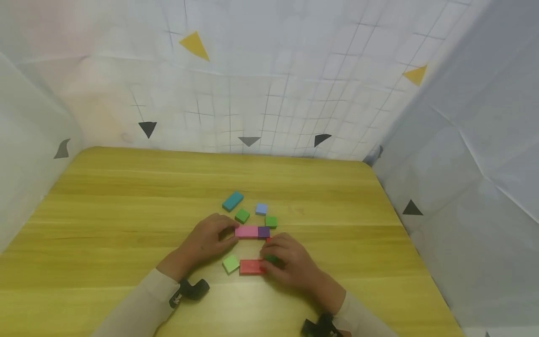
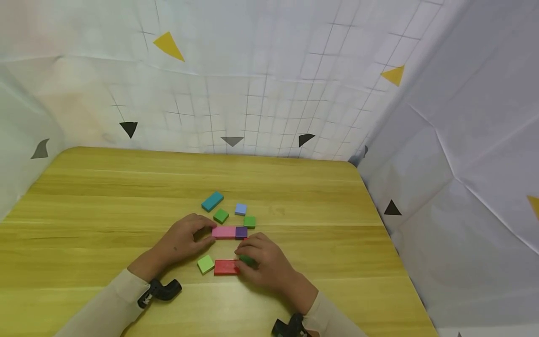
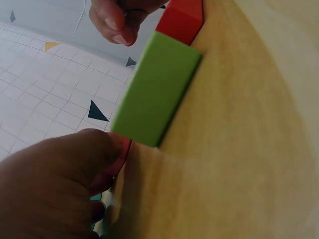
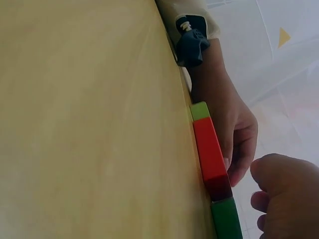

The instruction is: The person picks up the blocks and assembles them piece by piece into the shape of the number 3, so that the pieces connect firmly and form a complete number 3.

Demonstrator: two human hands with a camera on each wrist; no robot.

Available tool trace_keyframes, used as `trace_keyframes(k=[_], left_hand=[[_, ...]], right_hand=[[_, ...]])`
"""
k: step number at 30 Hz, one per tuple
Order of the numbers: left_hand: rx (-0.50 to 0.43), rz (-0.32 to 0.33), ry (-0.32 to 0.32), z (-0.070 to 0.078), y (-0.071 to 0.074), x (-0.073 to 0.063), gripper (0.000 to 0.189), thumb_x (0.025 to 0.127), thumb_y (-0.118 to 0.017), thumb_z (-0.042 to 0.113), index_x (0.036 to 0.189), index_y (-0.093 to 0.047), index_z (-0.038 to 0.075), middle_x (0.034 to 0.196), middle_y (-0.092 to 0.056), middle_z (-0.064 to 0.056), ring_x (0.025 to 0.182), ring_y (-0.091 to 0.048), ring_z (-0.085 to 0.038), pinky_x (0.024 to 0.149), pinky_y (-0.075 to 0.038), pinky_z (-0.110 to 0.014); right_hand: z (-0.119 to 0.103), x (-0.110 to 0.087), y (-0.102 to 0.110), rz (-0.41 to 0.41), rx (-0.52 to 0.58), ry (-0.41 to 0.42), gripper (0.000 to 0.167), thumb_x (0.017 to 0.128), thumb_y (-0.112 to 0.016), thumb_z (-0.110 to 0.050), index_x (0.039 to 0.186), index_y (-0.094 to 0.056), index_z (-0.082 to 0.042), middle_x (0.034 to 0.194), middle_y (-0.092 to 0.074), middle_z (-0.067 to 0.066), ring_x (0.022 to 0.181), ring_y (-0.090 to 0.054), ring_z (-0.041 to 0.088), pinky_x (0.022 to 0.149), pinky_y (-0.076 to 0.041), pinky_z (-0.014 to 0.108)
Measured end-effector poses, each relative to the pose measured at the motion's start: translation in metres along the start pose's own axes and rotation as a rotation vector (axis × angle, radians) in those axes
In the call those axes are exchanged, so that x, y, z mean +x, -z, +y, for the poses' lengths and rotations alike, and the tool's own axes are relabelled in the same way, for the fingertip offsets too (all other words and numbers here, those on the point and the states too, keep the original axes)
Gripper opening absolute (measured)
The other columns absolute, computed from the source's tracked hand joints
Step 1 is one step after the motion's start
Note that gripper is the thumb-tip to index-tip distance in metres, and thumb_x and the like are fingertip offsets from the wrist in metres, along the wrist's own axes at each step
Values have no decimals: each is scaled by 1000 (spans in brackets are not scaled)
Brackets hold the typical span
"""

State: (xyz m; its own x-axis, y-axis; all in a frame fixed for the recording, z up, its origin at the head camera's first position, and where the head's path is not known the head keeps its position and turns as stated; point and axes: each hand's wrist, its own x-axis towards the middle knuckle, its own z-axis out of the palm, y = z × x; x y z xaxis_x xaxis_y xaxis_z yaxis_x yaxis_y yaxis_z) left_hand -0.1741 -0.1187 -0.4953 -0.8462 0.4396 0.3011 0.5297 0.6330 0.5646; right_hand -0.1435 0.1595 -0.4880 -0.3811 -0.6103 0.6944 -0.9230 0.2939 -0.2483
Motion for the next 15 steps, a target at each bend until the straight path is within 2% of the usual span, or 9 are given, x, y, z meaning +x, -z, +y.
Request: trace_keyframes(k=[4, 11, 15], left_hand=[[4, 17, -10, 0, -1, 0, 31, 86, -77, 31, 115, -72, 20, 107, -69, 8, 100, -60, -8, 88, -54, -33], [7, 34, -29, -1, -2, 1, 30, 86, -77, 29, 115, -72, 21, 106, -69, 10, 97, -59, -6, 86, -54, -32], [3, 23, -23, -1, -2, 1, 31, 87, -76, 31, 116, -71, 21, 107, -69, 10, 99, -59, -6, 87, -53, -32]], right_hand=[[4, 1, 1, 4, -18, -48, 26, 77, -81, -11, 101, -73, -6, 102, -70, 2, 97, -63, 18, 88, -53, 27], [14, 2, 5, -41, -81, -191, 34, 80, -81, -13, 112, -71, -5, 107, -70, 3, 97, -63, 15, 84, -55, 27], [19, 1, 5, -41, -89, -206, 36, 80, -82, -13, 114, -71, -5, 109, -71, 5, 100, -65, 17, 85, -56, 29]])
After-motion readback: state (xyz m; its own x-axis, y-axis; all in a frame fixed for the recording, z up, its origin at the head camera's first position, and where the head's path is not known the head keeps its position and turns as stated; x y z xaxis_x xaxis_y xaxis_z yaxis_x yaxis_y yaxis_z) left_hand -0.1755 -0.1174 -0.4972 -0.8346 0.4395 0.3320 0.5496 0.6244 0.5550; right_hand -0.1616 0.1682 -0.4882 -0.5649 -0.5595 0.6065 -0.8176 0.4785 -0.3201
